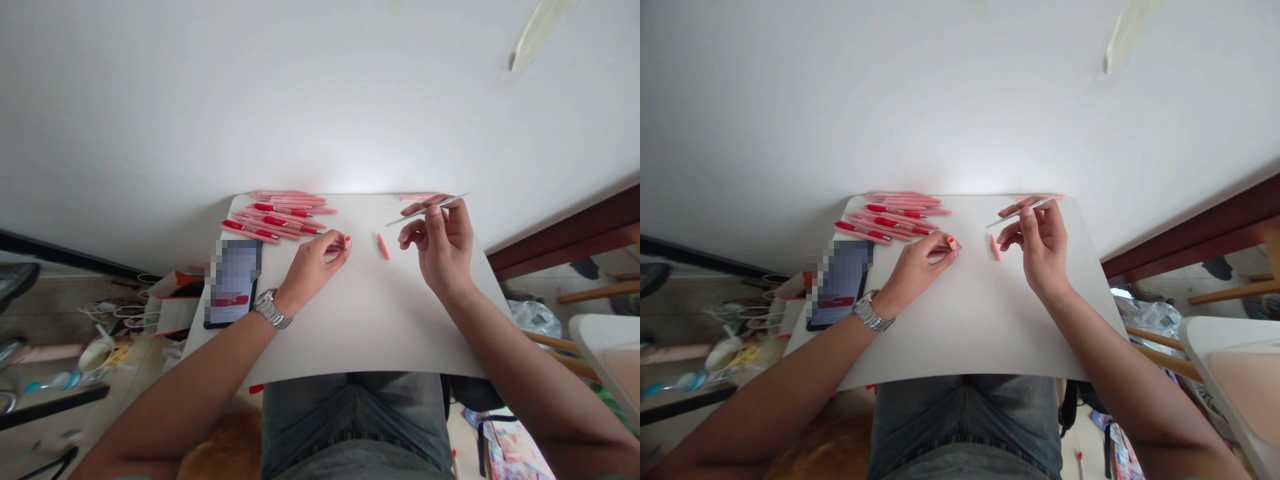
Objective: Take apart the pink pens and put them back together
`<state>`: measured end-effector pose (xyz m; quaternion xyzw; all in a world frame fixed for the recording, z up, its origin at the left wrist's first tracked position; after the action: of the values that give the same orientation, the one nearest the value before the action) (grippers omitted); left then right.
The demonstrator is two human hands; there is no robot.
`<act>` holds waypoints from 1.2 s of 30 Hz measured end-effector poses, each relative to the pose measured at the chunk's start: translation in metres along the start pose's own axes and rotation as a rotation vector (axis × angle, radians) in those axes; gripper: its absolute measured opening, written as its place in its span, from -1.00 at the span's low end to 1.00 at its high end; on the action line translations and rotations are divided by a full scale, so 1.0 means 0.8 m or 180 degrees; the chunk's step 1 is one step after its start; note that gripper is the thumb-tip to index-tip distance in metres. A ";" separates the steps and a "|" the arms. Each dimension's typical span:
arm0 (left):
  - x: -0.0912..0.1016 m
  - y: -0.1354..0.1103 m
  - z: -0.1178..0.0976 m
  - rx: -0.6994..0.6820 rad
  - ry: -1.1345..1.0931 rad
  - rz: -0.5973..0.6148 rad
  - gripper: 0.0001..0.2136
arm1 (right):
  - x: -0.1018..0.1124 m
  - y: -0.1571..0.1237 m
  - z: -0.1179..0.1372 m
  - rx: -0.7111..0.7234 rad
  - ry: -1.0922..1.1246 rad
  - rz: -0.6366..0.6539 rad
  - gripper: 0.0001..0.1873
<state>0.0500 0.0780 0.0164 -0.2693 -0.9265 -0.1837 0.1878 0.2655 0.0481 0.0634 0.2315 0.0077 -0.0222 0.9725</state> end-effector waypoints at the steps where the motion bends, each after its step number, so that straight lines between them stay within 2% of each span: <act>1: -0.001 0.000 0.004 0.0053 0.0023 0.0024 -0.92 | 0.000 0.001 -0.003 -0.0031 -0.0027 0.0028 -0.76; 6: 0.003 0.001 0.012 0.0158 -0.0003 -0.0056 -0.92 | -0.006 0.001 -0.015 -0.0164 -0.0074 0.0180 -0.72; 11: 0.014 -0.001 0.005 0.0108 -0.0007 -0.0314 -0.87 | -0.005 0.001 -0.014 -0.0125 -0.0102 0.0152 -0.72; 15: 0.016 -0.002 0.001 0.0082 -0.0014 -0.0363 -0.87 | -0.005 0.001 -0.013 -0.0129 -0.0142 0.0161 -0.70; 22: 0.003 0.000 0.004 0.0114 0.0228 -0.0021 -0.91 | -0.009 0.000 -0.012 -0.0230 -0.0230 0.0211 -0.68; 29: 0.020 -0.003 -0.007 -0.0008 0.0050 -0.0473 -0.88 | -0.009 0.000 -0.012 -0.0205 -0.0252 0.0231 -0.68; 31: 0.017 -0.003 -0.005 0.0020 0.0045 -0.0416 -0.89 | -0.010 0.000 -0.012 -0.0200 -0.0241 0.0238 -0.69; 34: 0.003 -0.001 0.003 0.0117 0.0099 -0.0052 -0.91 | -0.011 0.000 -0.012 -0.0180 -0.0216 0.0268 -0.69; 36: 0.004 -0.001 0.004 0.0135 0.0074 -0.0072 -0.90 | -0.012 0.001 -0.012 -0.0167 -0.0202 0.0290 -0.69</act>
<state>0.0462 0.0798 0.0148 -0.2526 -0.9310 -0.1692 0.2022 0.2563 0.0531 0.0556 0.2053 -0.0331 0.0150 0.9780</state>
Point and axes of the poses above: each hand's wrist, its own y-axis towards the middle knuckle, its own x-axis out of the back of the hand, z = x × y, the point moved 9 cm from there along y, towards the middle knuckle, and after that the axes turned 11 degrees about z, right-handed, at the moved point
